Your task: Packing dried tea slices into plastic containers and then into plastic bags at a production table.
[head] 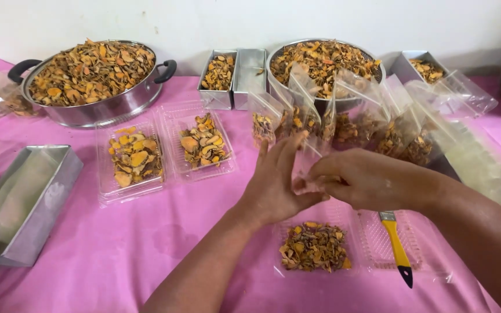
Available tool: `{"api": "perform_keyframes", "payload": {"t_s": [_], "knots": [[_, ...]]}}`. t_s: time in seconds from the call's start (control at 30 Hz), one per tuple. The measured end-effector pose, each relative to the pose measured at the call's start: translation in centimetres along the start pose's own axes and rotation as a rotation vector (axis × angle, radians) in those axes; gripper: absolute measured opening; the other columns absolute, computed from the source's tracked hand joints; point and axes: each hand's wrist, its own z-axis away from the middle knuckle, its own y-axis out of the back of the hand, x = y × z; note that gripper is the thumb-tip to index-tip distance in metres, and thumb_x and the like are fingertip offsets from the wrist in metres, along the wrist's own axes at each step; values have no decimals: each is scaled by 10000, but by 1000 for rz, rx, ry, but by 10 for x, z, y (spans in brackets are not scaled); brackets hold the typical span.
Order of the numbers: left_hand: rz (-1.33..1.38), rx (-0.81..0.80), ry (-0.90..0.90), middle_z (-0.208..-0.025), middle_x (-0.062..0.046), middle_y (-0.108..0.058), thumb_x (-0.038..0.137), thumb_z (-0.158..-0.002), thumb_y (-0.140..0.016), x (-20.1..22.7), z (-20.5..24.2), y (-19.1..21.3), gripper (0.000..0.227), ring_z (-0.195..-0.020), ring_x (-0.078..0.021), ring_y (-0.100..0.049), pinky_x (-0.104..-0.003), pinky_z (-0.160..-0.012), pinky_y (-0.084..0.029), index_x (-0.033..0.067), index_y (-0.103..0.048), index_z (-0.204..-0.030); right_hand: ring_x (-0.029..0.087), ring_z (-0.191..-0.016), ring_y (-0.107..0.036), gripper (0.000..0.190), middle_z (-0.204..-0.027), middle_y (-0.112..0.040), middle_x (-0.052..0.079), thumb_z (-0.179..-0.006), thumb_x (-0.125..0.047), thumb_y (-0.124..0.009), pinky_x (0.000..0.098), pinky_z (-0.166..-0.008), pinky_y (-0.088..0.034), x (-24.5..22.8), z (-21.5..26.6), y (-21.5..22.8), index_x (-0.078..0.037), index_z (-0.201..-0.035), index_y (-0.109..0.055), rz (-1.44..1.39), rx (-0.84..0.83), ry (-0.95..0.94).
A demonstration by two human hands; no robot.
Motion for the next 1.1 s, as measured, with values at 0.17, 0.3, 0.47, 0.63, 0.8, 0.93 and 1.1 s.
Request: {"api": "perform_keyframes", "payload": {"t_s": [0.17,0.3,0.47,0.63,0.8,0.93,1.1], "knots": [[-112,7,-11,-1424,-191,-498,572,-679,-848,-8,-3,-4,1245,-1391,-364,-494,-704,-1214,-180,95,-207,-1633,260,-535,-765,436,-610,-714,195,-961,-142,-489,343,-628,-634,20,-11,2,-173,-1375,-623,-262,-108,-32],[-222,-67,-18,-1393,-207,-527,505,-717,-853,0,-5,-3,1244,-1390,-375,-491,-731,-1208,-124,86,-141,-1647,206,-399,-681,394,-930,-844,222,-971,-163,-556,313,-487,-597,15,-27,-2,-108,-1348,-658,-376,-129,-81],[-347,-129,59,-1459,-263,-477,553,-767,-837,13,-9,14,1258,-1431,-393,-430,-762,-1184,-79,-9,-101,-1618,245,-261,-541,305,-782,-790,248,-1054,-183,-491,285,-294,-409,42,-38,-12,29,-1067,-710,-904,-53,56],[-421,-180,65,-1504,-263,-415,601,-724,-860,17,-11,18,1328,-1469,-418,-353,-792,-1165,-44,-34,-101,-1609,240,-210,-515,323,-1048,-797,291,-1030,-235,-504,274,-237,-403,57,-49,-23,12,-1113,-694,-1100,-86,152],[-455,-191,130,-1521,-209,-396,510,-782,-841,5,-6,6,1206,-1476,-379,-348,-769,-1184,-82,-11,-144,-1617,190,-297,-537,362,-1104,-758,192,-980,-258,-557,275,-355,-489,46,-43,-11,-83,-1252,-719,-850,-79,68],[-490,39,-28,-1445,-201,-485,564,-766,-819,-12,-1,-5,1156,-1417,-337,-443,-723,-1191,-222,-37,-247,-1570,142,-429,-609,437,-1178,-724,-19,-896,-323,-666,309,-606,-624,41,-39,-2,-203,-1310,-736,-358,-65,-40],[-364,1,-70,-1448,-209,-494,501,-758,-851,-14,1,-7,1226,-1436,-365,-439,-718,-1209,-234,0,-117,-1603,84,-586,-670,302,-1154,-738,-12,-982,-315,-532,271,-687,-698,54,-43,-12,-205,-1179,-733,-282,-191,105]]}}
